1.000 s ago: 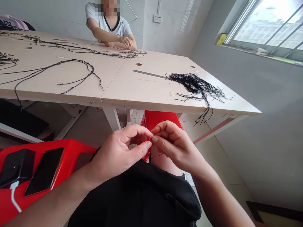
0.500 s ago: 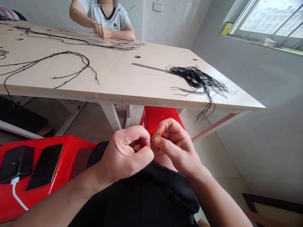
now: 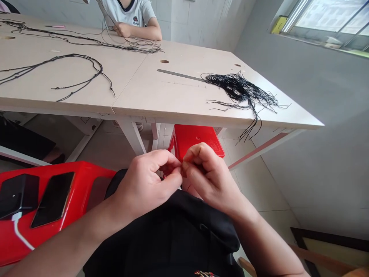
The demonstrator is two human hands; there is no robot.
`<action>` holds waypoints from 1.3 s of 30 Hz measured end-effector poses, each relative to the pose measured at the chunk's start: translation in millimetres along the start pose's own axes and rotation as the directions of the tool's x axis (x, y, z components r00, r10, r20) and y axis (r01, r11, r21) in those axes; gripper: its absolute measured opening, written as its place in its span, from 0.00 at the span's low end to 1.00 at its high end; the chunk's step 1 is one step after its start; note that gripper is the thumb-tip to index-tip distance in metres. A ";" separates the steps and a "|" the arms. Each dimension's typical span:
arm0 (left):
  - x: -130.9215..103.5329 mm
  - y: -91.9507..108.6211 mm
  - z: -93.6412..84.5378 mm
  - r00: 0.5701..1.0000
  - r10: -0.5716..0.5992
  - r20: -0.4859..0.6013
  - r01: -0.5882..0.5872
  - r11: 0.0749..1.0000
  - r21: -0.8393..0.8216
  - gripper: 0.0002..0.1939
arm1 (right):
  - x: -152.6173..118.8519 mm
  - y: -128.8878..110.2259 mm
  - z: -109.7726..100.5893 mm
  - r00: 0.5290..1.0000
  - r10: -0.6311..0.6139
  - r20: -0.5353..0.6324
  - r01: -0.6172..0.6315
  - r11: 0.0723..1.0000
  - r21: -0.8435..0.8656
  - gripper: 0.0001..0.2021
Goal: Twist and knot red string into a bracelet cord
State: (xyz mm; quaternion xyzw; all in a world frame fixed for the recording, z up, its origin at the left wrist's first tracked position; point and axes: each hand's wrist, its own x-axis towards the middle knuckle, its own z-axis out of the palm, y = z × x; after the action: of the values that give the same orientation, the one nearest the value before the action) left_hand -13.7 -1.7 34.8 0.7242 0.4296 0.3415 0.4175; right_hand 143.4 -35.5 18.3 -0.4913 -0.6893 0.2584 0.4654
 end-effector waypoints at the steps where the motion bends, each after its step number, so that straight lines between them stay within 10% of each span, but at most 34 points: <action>1: 0.4 0.6 0.9 1.000 0.022 0.004 -0.022 0.999 0.036 0.04 | -0.5 0.1 0.0 1.000 -0.015 0.015 0.015 0.999 -0.032 0.07; 7: 6.3 -6.4 2.1 0.977 -0.153 0.145 0.178 0.968 -0.175 0.04 | -0.3 11.4 -0.3 1.000 -0.003 -0.013 0.004 0.997 0.072 0.09; 14: 17.3 -7.0 6.5 0.900 -0.385 0.205 0.413 0.600 -0.685 0.04 | 2.5 16.2 -1.8 0.943 -0.244 -0.225 0.219 0.967 -0.128 0.07; 21: 19.4 -2.9 11.7 0.874 -0.365 0.321 0.465 0.436 -0.771 0.04 | -10.5 17.3 11.6 0.973 -0.076 -0.216 0.036 0.982 -0.185 0.01; 34: 5.7 -9.1 25.8 0.900 -0.387 0.200 0.373 0.447 -0.813 0.07 | -9.8 23.4 -2.1 0.969 -0.237 0.077 0.241 0.969 -0.059 0.06; 39: 6.9 -12.8 19.8 0.849 -0.418 0.323 0.497 0.427 -0.756 0.06 | -14.3 30.0 -2.2 1.000 0.005 0.028 -0.010 0.982 0.186 0.04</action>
State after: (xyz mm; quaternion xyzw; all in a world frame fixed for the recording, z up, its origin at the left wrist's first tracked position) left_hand 1.7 2.1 15.9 0.3163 0.3831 0.3421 0.7976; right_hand 159.6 -37.4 -10.7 -0.4445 -0.6666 0.3301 0.4991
